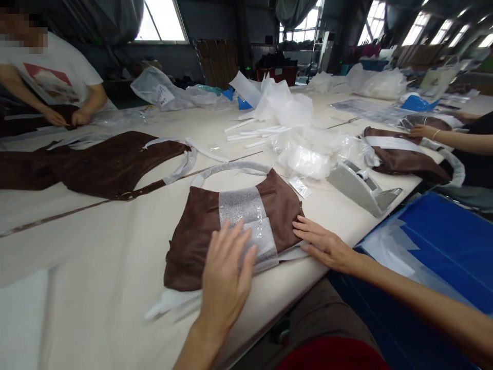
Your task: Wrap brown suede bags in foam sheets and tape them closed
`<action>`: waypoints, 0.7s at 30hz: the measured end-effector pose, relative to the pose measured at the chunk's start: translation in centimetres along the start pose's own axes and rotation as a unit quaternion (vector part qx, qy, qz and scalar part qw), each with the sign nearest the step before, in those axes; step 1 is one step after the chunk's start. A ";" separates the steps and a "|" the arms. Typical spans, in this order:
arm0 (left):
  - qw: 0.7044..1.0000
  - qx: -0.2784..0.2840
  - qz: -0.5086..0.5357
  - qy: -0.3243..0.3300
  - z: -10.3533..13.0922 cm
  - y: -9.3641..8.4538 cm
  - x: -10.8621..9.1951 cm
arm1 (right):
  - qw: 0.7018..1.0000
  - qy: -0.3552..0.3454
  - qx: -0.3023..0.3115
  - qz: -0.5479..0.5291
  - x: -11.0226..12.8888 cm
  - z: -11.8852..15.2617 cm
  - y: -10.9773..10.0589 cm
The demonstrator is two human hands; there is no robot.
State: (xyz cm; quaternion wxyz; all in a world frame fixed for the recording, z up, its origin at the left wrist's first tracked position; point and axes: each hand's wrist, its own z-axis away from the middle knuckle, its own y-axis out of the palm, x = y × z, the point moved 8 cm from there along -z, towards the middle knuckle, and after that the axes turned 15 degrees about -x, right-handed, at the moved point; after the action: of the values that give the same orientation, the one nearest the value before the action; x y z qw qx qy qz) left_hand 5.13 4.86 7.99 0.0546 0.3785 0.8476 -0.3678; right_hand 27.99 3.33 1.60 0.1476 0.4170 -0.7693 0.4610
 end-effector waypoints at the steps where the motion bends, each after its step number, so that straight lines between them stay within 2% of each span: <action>1: 0.999 0.023 0.017 0.028 -0.3 1.7 -1.7 | 0.998 0.035 -0.026 -0.034 -0.4 -0.3 -0.8; 3: 0.996 0.068 0.028 0.058 -0.5 5.2 -4.4 | 0.982 0.136 -0.104 -0.076 -2.0 -0.7 -2.8; 5: 0.991 0.108 0.022 0.072 0.0 8.4 -6.3 | 0.952 0.242 -0.173 -0.076 -4.4 -0.5 -4.4; 7: 0.987 0.138 0.014 0.085 1.1 10.8 -7.3 | 0.926 0.314 -0.199 -0.063 -6.5 -0.5 -4.7; 9: 0.983 0.155 0.006 0.099 2.3 12.2 -7.6 | 0.916 0.344 -0.196 -0.061 -7.9 -1.6 -4.1; 11: 0.982 0.158 0.001 0.106 3.0 12.5 -7.4 | 0.919 0.346 -0.174 -0.068 -8.5 -3.7 -3.0; 14: 0.980 0.156 0.015 0.123 3.0 10.7 -7.3 | 0.920 0.364 -0.125 -0.072 -8.7 -7.0 -1.0; 16: 0.983 0.134 0.020 0.125 2.8 8.2 -6.5 | 0.905 0.405 -0.109 -0.078 -9.2 -8.3 -0.2; 17: 0.988 0.105 0.012 0.111 2.7 6.5 -5.5 | 0.894 0.426 -0.105 -0.086 -9.5 -8.7 0.1; 19: 0.999 0.009 -0.028 0.042 2.6 2.6 -2.2 | 0.876 0.460 -0.095 -0.110 -10.2 -9.1 0.6; 21: 0.991 -0.091 -0.086 -0.053 3.4 -1.3 2.1 | 0.857 0.487 -0.076 -0.149 -10.6 -9.3 1.2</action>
State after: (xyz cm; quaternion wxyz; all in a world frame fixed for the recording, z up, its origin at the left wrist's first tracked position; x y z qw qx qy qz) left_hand 2.09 3.28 5.49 0.1017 0.2775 0.9030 -0.3119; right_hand 32.08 16.76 -0.63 0.6020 0.2361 -0.5603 0.5176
